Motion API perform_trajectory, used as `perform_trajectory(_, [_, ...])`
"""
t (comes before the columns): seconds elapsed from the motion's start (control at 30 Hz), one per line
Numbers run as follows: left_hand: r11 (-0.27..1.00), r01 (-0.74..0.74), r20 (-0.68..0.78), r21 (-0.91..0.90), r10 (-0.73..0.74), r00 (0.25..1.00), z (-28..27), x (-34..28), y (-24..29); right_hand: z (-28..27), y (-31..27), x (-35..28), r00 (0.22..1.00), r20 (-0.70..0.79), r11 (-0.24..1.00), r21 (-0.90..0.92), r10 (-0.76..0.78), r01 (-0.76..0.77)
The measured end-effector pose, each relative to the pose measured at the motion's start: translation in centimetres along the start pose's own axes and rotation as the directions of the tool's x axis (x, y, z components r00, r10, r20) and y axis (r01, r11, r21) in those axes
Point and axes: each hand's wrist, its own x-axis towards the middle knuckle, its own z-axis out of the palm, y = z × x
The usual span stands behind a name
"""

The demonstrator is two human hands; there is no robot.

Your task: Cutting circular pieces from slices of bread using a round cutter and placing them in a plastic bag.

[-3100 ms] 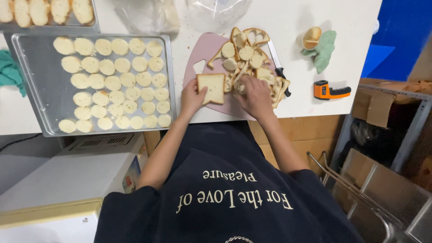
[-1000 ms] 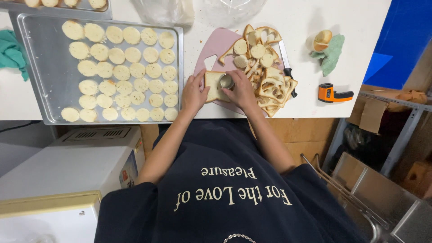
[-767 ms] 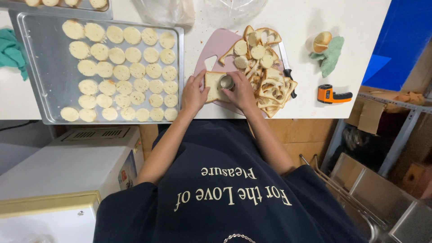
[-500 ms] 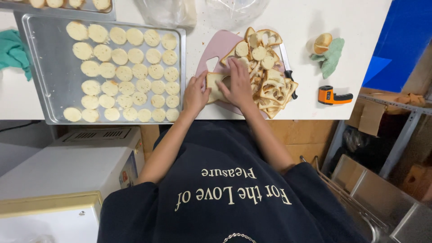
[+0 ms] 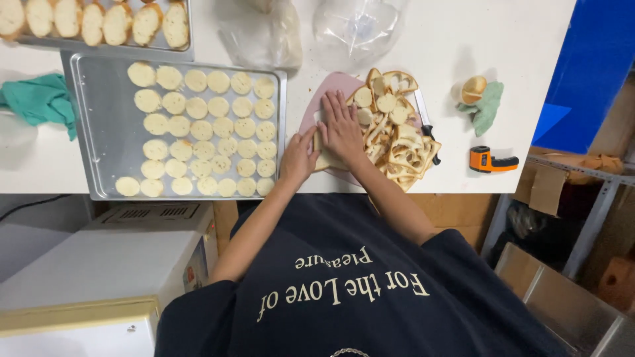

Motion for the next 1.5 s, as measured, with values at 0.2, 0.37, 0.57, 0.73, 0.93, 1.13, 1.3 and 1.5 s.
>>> perform_trajectory(0.2, [1.000,0.008,0.052,0.026,-0.009,0.999,0.3,0.4,-0.6,1.6,0.2,0.0,0.984,-0.119,0.990,-0.016,0.136,-0.138])
perform_trajectory(0.37, [0.999,0.018,0.079,0.040,-0.021,0.997,0.4,0.6,-0.6,2.4,-0.5,0.2,0.853,-0.242,0.887,0.138,0.463,-0.441])
perform_trajectory(0.57, [0.999,-0.006,0.099,0.039,0.002,0.995,-0.7,0.1,0.5,2.7,2.1,-2.3,0.895,-0.400,0.941,0.333,0.197,-0.058])
perform_trajectory(0.73, [0.998,-0.043,0.081,0.039,0.039,0.996,0.0,0.3,-0.6,-4.9,1.6,-5.3,0.996,-0.047,0.980,0.180,-0.076,0.083])
perform_trajectory(0.93, [0.998,-0.036,0.056,0.047,0.033,0.998,0.5,0.2,-0.5,-5.2,1.6,-6.1,0.999,-0.053,0.959,0.284,0.001,0.014])
perform_trajectory(1.13, [0.995,-0.092,0.022,-0.025,0.092,0.995,0.2,-0.3,1.0,1.2,5.7,-8.5,0.915,0.006,0.429,0.882,0.404,-0.195])
perform_trajectory(1.3, [0.816,0.007,0.178,-0.578,0.117,0.977,3.6,0.6,0.5,2.2,6.2,-9.4,0.929,0.104,0.206,0.961,0.355,-0.186])
perform_trajectory(1.5, [0.381,0.210,0.265,-0.901,0.098,0.959,5.3,1.0,-1.6,1.3,5.8,-9.9,0.921,0.182,0.034,0.978,0.345,-0.206])
